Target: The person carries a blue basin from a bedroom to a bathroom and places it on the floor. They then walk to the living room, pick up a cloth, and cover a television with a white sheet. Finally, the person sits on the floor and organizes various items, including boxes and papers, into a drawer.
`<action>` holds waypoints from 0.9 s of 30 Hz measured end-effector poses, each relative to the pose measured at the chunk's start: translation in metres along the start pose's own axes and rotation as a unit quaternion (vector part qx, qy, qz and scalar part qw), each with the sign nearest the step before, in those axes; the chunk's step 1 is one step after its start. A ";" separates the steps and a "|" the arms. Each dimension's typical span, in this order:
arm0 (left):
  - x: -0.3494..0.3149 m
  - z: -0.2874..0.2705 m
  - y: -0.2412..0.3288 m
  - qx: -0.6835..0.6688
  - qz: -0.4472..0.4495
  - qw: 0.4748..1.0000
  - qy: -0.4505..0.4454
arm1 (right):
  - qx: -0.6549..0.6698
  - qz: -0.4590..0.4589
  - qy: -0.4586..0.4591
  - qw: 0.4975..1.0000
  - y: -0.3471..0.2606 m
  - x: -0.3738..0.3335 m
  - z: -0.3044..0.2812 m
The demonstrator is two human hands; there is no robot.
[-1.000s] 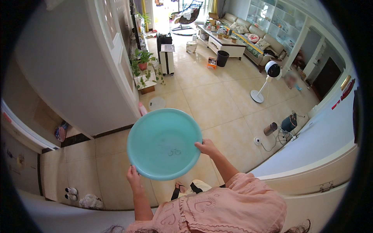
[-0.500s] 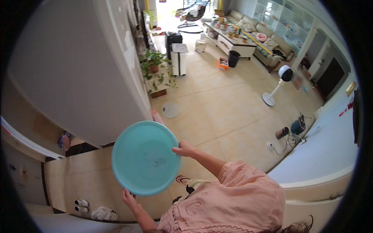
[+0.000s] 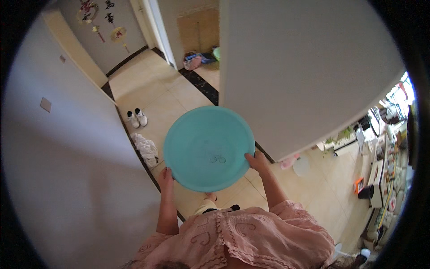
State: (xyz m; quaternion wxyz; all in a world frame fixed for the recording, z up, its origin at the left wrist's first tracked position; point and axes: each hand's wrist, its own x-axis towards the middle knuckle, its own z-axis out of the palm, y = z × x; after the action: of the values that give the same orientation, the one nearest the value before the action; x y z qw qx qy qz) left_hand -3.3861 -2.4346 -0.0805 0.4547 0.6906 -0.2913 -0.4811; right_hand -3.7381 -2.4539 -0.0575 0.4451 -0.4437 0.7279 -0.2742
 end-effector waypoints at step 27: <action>0.434 0.079 0.232 -0.071 0.062 0.991 0.091 | 0.032 -0.070 -0.099 0.992 -0.301 0.474 0.091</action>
State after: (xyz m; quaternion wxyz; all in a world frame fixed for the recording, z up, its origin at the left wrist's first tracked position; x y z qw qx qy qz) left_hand -3.2918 -2.9229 -0.0524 0.5564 0.6776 -0.2563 -0.4068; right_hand -3.6355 -3.0136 -0.0512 0.5085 -0.5037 0.6385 -0.2827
